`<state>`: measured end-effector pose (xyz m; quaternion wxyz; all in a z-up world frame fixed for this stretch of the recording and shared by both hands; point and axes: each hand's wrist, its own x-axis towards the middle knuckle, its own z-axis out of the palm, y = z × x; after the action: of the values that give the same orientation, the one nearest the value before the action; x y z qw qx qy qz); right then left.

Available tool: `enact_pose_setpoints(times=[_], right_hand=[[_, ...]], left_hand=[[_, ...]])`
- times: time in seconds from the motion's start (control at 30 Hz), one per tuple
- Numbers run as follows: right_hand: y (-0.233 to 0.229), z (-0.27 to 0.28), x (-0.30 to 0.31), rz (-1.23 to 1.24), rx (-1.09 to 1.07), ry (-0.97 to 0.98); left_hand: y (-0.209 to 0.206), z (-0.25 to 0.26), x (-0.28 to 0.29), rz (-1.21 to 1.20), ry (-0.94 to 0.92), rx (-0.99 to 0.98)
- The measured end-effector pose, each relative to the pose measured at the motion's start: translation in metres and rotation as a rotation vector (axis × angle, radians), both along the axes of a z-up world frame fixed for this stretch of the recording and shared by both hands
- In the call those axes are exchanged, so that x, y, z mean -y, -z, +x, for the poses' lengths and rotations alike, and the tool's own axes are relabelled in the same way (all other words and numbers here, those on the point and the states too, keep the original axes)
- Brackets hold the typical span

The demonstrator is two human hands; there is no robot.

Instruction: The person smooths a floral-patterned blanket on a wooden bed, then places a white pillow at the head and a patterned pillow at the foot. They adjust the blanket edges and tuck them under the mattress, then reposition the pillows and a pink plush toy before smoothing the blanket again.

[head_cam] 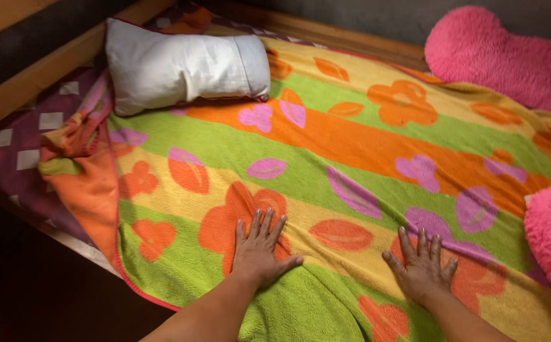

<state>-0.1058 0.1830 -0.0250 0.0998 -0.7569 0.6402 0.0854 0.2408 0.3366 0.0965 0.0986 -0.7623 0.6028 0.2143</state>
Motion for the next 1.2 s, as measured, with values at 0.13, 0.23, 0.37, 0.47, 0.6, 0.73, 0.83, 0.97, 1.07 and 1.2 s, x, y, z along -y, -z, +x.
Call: enact_pose_setpoints(times=[0.13,0.23,0.37,0.47,0.6,0.73,0.83,0.97,1.07,1.2], right_hand=[[-0.004,0.018,0.012,0.116,-0.142,0.032],[-0.005,0.026,-0.013,0.024,-0.058,-0.111],[-0.02,0.037,-0.043,0.158,-0.096,-0.224],[-0.044,0.038,-0.047,0.26,-0.102,-0.259],[-0.059,0.047,-0.042,0.307,-0.125,-0.245],[-0.051,0.065,-0.071,0.212,-0.046,-0.163],[-0.052,0.082,-0.101,0.246,-0.099,-0.17],[-0.056,0.099,-0.118,0.207,-0.056,-0.069],[-0.054,0.114,-0.11,0.11,0.018,0.041],[-0.037,0.102,-0.124,-0.104,0.165,-0.013]], left_hand=[[0.013,0.011,-0.013,-0.008,-0.032,0.015],[0.042,0.019,-0.016,-0.174,-0.047,-0.02],[0.079,0.03,-0.017,-0.322,-0.136,-0.122],[0.086,0.033,-0.01,-0.343,-0.244,-0.254],[0.082,0.036,-0.008,-0.33,-0.217,-0.249],[0.08,0.038,-0.013,-0.401,-0.143,-0.302],[0.077,0.037,-0.012,-0.412,-0.041,-0.259],[0.066,0.035,-0.009,-0.295,0.128,-0.128],[0.048,0.048,-0.006,-0.245,0.207,-0.09],[0.05,0.06,-0.038,-0.26,0.305,-0.013]])
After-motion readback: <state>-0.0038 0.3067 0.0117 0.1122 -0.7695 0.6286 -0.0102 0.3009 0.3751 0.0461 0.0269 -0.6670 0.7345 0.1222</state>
